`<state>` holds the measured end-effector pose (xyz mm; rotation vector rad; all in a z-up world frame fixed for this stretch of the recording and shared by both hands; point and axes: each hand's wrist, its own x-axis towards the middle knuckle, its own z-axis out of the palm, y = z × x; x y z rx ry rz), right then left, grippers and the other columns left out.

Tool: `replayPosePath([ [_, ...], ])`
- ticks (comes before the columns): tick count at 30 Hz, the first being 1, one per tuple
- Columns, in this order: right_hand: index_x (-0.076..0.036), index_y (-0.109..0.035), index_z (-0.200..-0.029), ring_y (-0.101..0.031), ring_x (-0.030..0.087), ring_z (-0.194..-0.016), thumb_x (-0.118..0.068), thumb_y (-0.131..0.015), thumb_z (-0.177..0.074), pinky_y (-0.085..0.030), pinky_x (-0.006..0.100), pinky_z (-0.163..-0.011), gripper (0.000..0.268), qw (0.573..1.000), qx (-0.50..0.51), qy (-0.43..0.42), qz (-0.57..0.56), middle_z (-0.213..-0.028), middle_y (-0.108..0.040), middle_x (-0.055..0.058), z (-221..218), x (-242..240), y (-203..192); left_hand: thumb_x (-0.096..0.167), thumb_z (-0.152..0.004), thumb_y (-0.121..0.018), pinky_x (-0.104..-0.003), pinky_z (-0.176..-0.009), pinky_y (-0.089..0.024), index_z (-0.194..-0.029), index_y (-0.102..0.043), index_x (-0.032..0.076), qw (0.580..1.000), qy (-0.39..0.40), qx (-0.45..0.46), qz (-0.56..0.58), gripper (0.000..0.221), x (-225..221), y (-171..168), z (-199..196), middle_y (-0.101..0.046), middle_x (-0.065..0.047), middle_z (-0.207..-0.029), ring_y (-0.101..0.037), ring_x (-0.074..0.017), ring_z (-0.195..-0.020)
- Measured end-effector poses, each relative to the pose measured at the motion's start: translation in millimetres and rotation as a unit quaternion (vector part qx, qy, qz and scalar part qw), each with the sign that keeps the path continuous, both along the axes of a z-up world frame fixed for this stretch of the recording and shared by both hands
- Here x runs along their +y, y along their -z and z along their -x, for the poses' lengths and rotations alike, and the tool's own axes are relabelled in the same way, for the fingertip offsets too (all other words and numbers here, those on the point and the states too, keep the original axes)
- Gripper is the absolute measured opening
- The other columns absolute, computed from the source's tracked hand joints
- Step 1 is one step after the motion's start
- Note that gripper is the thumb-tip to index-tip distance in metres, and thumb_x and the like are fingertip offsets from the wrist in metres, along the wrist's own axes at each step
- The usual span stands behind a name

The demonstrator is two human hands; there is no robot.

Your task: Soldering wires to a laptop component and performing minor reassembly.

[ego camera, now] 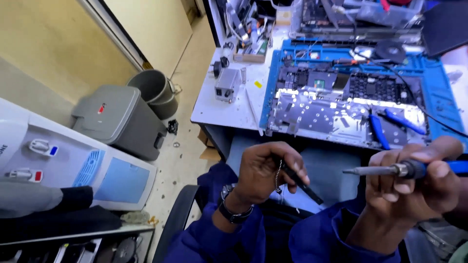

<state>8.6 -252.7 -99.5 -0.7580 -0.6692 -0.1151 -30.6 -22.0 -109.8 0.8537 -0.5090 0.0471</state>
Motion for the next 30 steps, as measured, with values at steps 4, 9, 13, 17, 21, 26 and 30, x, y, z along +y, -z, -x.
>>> replayPosePath([
  [4,-0.016,-0.065,-0.111,-0.043,0.006,-0.041,-0.028,-0.057,-0.109,-0.037,0.018,-0.038,0.014,0.999,0.039,0.031,0.016,-0.069,-0.059,-0.007,19.8,1.6,25.6,-0.022,-0.091,-0.06,-0.027,-0.05,-0.057,-0.098,-0.059,0.0,0.998,-0.028,0.062,-0.008,0.023,-1.2,37.9,26.5,-0.065,-0.016,-0.086,-0.074,-0.0296,-0.081],
  [9,-0.016,-0.061,-0.11,-0.045,0.005,-0.04,-0.023,-0.053,-0.105,-0.034,0.021,-0.039,0.012,0.997,0.029,0.043,0.06,-0.064,-0.054,-0.007,27.9,9.4,43.0,-0.004,-0.094,-0.073,-0.029,-0.057,-0.063,-0.102,-0.061,0.0,0.997,-0.035,0.044,0.044,0.015,-4.5,56.6,31.1,-0.066,-0.017,-0.091,-0.074,-0.0309,-0.086],
  [13,-0.014,-0.058,-0.106,-0.046,0.006,-0.041,-0.022,-0.055,-0.105,-0.037,0.017,-0.039,0.008,0.994,0.064,0.064,0.063,-0.061,-0.052,-0.004,36.0,20.2,44.3,-0.006,-0.091,-0.076,-0.032,-0.06,-0.066,-0.102,-0.061,0.0,0.995,-0.038,0.072,0.052,0.019,-6.2,61.9,32.4,-0.067,-0.017,-0.091,-0.074,-0.033,-0.087],
  [17,-0.015,-0.056,-0.107,-0.05,0.006,-0.045,-0.023,-0.054,-0.108,-0.043,0.018,-0.039,0.008,0.992,0.056,0.066,0.09,-0.065,-0.055,-0.004,38.7,21.2,51.2,0.003,-0.094,-0.078,-0.03,-0.06,-0.065,-0.102,-0.061,0.001,0.995,-0.062,0.061,0.042,0.019,-8.1,63.8,32.2,-0.066,-0.015,-0.093,-0.073,-0.0278,-0.086],
  [21,-0.015,-0.053,-0.104,-0.045,0.009,-0.04,-0.023,-0.054,-0.106,-0.04,0.02,-0.035,0.008,0.988,0.068,0.093,0.098,-0.06,-0.048,-0.002,40.7,24.9,55.2,0.008,-0.093,-0.081,-0.028,-0.062,-0.067,-0.103,-0.062,0.001,0.994,-0.065,0.076,0.044,0.023,-9.9,66.6,33.3,-0.067,-0.016,-0.096,-0.074,-0.0244,-0.089],
  [26,-0.017,-0.05,-0.107,-0.048,0.008,-0.041,-0.027,-0.053,-0.11,-0.042,0.02,-0.036,0.011,0.982,0.04,0.11,0.148,-0.06,-0.048,-0.002,37.1,23.8,60.8,-0.01,-0.087,-0.077,-0.03,-0.059,-0.066,-0.103,-0.061,0.0,0.993,-0.068,0.091,0.041,0.025,-10.6,70.9,32.4,-0.067,-0.016,-0.096,-0.073,-0.0288,-0.086],
  [30,-0.016,-0.047,-0.104,-0.045,0.008,-0.04,-0.021,-0.048,-0.107,-0.04,0.019,-0.036,0.006,0.98,0.05,0.122,0.147,-0.057,-0.043,-0.001,37.5,25.4,62.1,-0.014,-0.085,-0.075,-0.03,-0.055,-0.063,-0.101,-0.06,0.0,0.99,-0.071,0.115,0.034,0.025,-10.9,65.0,32.4,-0.066,-0.018,-0.093,-0.073,-0.0302,-0.083],
])
